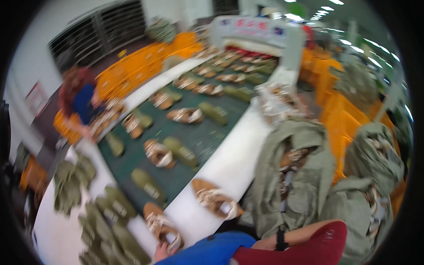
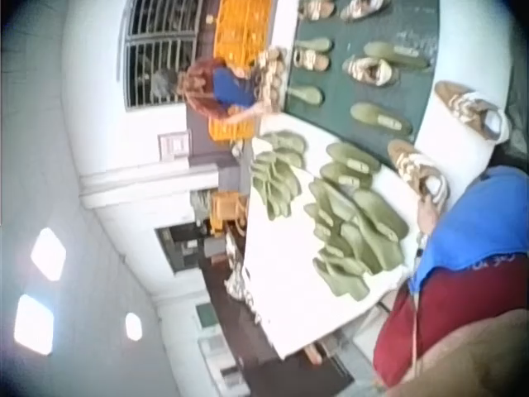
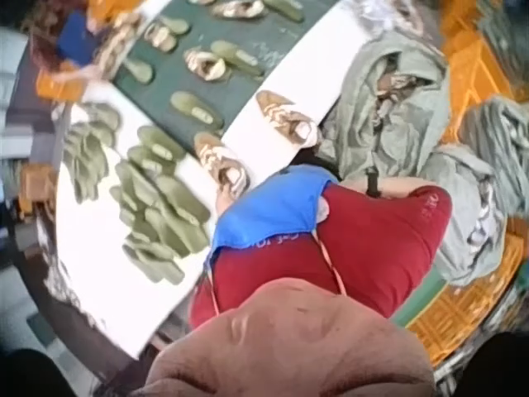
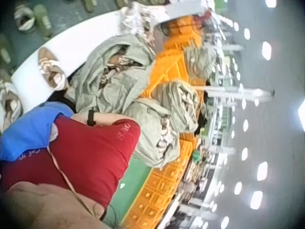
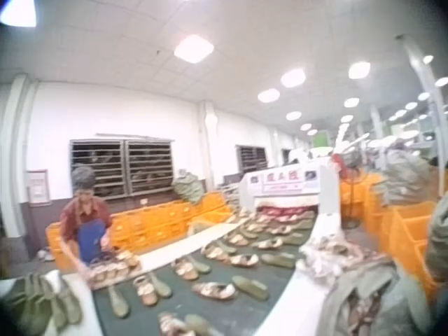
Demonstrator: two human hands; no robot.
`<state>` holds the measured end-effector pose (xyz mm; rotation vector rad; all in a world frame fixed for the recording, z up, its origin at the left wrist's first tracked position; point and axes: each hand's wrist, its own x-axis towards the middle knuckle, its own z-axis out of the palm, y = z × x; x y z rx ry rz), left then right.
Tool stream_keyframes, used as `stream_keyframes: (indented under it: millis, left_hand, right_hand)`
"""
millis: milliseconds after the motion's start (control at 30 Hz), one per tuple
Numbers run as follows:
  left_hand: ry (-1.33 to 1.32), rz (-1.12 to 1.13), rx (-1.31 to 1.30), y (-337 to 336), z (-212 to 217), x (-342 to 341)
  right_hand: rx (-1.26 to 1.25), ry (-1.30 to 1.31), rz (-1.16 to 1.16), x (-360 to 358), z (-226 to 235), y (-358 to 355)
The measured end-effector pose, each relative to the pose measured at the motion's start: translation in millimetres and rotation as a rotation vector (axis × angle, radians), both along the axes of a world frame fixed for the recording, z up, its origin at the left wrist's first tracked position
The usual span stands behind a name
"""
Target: Organizing shoe lasts and finished shoes on a production line workbench.
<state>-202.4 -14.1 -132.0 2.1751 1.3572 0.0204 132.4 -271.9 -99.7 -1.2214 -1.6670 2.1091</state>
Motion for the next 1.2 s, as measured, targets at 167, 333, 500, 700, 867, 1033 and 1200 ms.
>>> stream_keyframes:
  millis: [167, 333, 500, 700, 867, 1033, 1200]
  left_hand:
    - [-0.300, 0.003, 0.210, 17, 49, 14]
    - [-0.456, 0.180, 0.242, 54, 79, 18]
    - [-0.512, 0.268, 0.334, 144, 36, 41]
    - [-0.343, 0.420, 0.417, 287, -17, 64]
    - [-0.091, 0.437, 0.191, 293, -34, 74]
    - [-0.098, 0.059, 0.104, 210, -13, 76]
    - [-0.082, -0.338, -0.028, 110, -13, 38]
  right_hand:
    - [0.016, 0.090, 0.388, 3, -26, 42]
    - [0.053, 0.095, 0.539, 32, -40, 60]
    - [0.099, 0.088, 0.590, 47, -43, 72]
    - [0.183, 0.065, 0.651, 72, -43, 108]
    - [0.264, 0.055, 0.640, 81, -44, 123]
    - [0.337, 0.082, 0.564, 59, -49, 108]
    - [0.355, 0.098, 0.417, 34, -44, 52]
